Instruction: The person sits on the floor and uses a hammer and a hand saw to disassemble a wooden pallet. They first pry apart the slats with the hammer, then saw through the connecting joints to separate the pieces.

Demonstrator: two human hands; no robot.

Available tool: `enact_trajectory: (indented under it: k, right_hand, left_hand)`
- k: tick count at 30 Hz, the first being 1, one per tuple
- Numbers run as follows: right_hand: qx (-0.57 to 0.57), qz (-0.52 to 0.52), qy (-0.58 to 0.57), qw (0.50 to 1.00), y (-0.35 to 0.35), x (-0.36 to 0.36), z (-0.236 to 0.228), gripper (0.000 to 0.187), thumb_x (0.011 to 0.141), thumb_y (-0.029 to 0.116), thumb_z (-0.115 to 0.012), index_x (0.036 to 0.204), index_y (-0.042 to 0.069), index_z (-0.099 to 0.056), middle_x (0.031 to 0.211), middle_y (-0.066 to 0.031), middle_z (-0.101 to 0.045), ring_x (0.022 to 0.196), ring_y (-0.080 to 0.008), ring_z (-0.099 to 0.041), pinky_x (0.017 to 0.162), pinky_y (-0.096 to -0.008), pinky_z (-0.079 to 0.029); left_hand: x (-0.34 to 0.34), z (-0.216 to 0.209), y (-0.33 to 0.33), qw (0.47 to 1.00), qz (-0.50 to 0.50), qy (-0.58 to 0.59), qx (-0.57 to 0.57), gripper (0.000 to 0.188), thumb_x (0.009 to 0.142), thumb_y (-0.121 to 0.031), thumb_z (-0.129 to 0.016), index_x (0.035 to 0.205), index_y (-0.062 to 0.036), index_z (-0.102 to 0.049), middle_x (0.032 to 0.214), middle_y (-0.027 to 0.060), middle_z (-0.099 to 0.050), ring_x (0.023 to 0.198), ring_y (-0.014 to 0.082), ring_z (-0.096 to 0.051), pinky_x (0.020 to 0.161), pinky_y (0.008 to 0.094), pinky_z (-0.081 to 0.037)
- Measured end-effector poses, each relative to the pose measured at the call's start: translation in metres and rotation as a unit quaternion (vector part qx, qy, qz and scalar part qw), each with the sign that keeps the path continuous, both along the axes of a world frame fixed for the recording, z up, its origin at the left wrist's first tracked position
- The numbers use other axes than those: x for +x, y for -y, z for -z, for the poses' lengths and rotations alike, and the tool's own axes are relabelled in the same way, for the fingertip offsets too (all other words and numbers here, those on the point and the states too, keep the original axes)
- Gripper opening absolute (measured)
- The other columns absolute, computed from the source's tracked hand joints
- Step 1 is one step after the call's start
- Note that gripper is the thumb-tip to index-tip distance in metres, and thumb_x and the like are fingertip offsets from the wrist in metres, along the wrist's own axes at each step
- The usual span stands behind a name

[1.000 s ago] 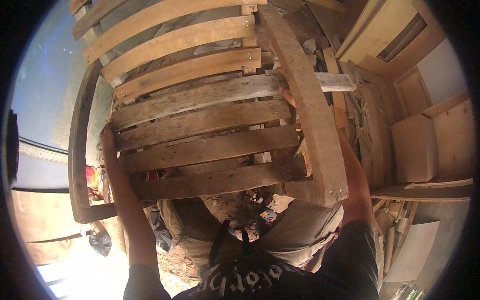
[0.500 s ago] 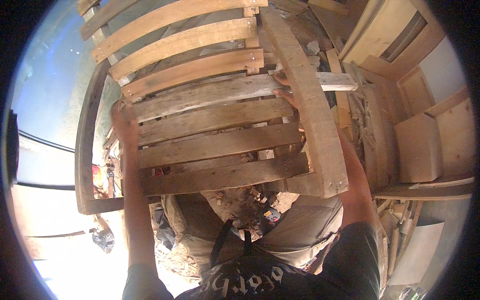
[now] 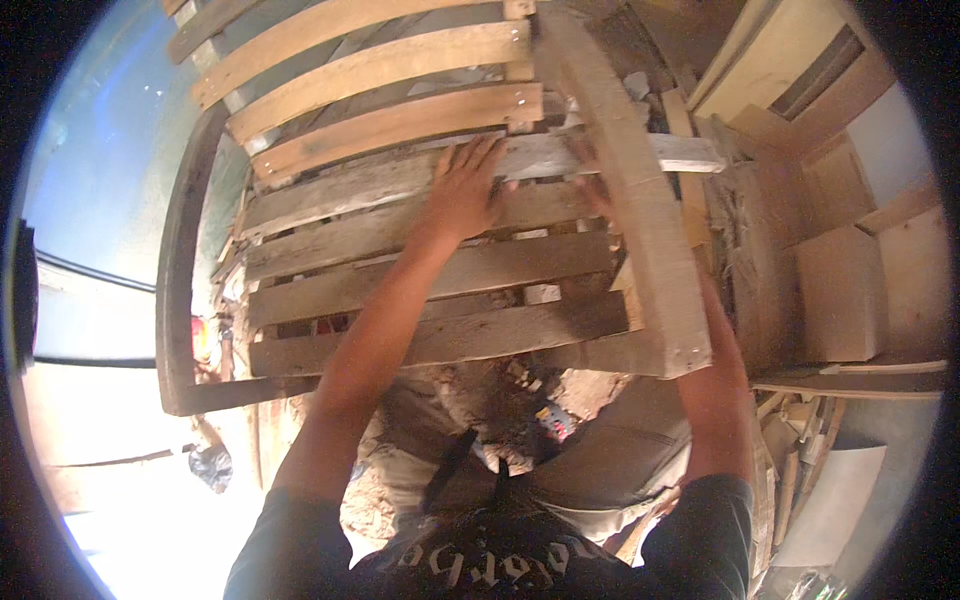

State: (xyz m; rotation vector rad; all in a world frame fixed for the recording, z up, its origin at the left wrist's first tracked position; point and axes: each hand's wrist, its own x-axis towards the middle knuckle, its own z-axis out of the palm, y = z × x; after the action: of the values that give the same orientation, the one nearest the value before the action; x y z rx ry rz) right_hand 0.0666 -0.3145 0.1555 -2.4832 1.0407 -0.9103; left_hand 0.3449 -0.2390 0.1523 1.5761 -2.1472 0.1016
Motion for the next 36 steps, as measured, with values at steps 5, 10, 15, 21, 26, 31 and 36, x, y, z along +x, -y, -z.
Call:
enact_trajectory:
  k: [5, 10, 15, 21, 26, 31, 36]
  right_hand:
    - [-0.039, 0.163, -0.094, 0.981, -0.027, -0.047, -0.018, 0.047, 0.091, 0.040, -0.061, 0.129, 0.012, -0.058, 0.135, -0.0190, -0.050, 0.126, -0.0362, -0.046, 0.104, -0.0464, -0.039]
    - [0.053, 0.276, -0.151, 0.948, -0.081, -0.110, -0.012, 0.047, 0.088, 0.037, -0.063, 0.122, 0.005, -0.060, 0.123, -0.0233, -0.059, 0.116, -0.0370, -0.056, 0.099, -0.0443, -0.045]
    - [0.281, 0.188, -0.221, 0.915, -0.146, -0.166, -0.023, 0.045, 0.085, 0.036, -0.065, 0.111, 0.000, -0.066, 0.108, -0.0244, -0.066, 0.103, -0.0372, -0.064, 0.091, -0.0454, -0.050]
    - [0.284, 0.169, -0.404, 0.853, -0.252, -0.186, 0.048, 0.042, 0.083, 0.038, -0.066, 0.097, -0.001, -0.071, 0.096, -0.0239, -0.070, 0.092, -0.0381, -0.068, 0.086, -0.0466, -0.053]
    - [0.445, 0.229, -0.479, 0.721, -0.278, -0.172, 0.113, 0.032, 0.081, 0.022, -0.061, 0.099, -0.003, -0.070, 0.095, -0.0239, -0.070, 0.093, -0.0360, -0.069, 0.080, -0.0465, -0.055]
    - [0.243, 0.518, -0.216, 0.791, -0.343, -0.169, 0.216, 0.034, 0.087, 0.029, -0.050, 0.093, 0.001, -0.068, 0.091, -0.0241, -0.068, 0.091, -0.0454, -0.064, 0.083, -0.0554, -0.049]
    - [0.310, 0.504, -0.185, 0.785, -0.370, -0.149, 0.277, 0.065, 0.096, 0.050, -0.045, 0.135, -0.002, -0.046, 0.142, -0.0305, -0.040, 0.132, -0.0480, -0.035, 0.111, -0.0557, -0.027]
  left_hand:
    - [0.006, 0.000, 0.005, 1.000, -0.011, 0.016, 0.003, 0.063, 0.097, -0.042, -0.047, 0.147, -0.0054, -0.036, 0.152, 0.0125, -0.037, 0.142, 0.0272, -0.031, 0.119, 0.0481, -0.014]
    - [0.009, 0.010, 0.009, 0.999, -0.001, -0.026, -0.038, 0.065, 0.092, -0.040, -0.056, 0.144, -0.0046, -0.041, 0.149, 0.0145, -0.041, 0.138, 0.0293, -0.037, 0.114, 0.0550, -0.019]
    - [0.005, 0.008, 0.014, 0.998, 0.015, 0.047, -0.045, 0.064, 0.095, -0.047, -0.049, 0.147, -0.0103, -0.039, 0.151, 0.0088, -0.040, 0.140, 0.0254, -0.036, 0.115, 0.0530, -0.018]
    - [-0.003, 0.009, 0.016, 0.997, 0.036, 0.034, -0.053, 0.062, 0.095, -0.046, -0.051, 0.145, -0.0112, -0.041, 0.150, 0.0088, -0.041, 0.140, 0.0253, -0.036, 0.115, 0.0514, -0.018]
    - [0.006, 0.007, 0.017, 0.998, 0.034, 0.021, -0.056, 0.061, 0.094, -0.044, -0.053, 0.144, -0.0110, -0.043, 0.150, 0.0093, -0.042, 0.140, 0.0261, -0.037, 0.115, 0.0521, -0.020]
    - [0.002, 0.007, 0.014, 0.997, 0.034, 0.017, -0.060, 0.062, 0.093, -0.042, -0.054, 0.144, -0.0098, -0.043, 0.149, 0.0103, -0.043, 0.139, 0.0271, -0.037, 0.114, 0.0522, -0.021]
    - [0.012, 0.002, 0.011, 0.999, 0.016, 0.029, -0.043, 0.065, 0.093, -0.044, -0.053, 0.146, -0.0097, -0.038, 0.150, 0.0128, -0.040, 0.139, 0.0304, -0.037, 0.114, 0.0543, -0.020]
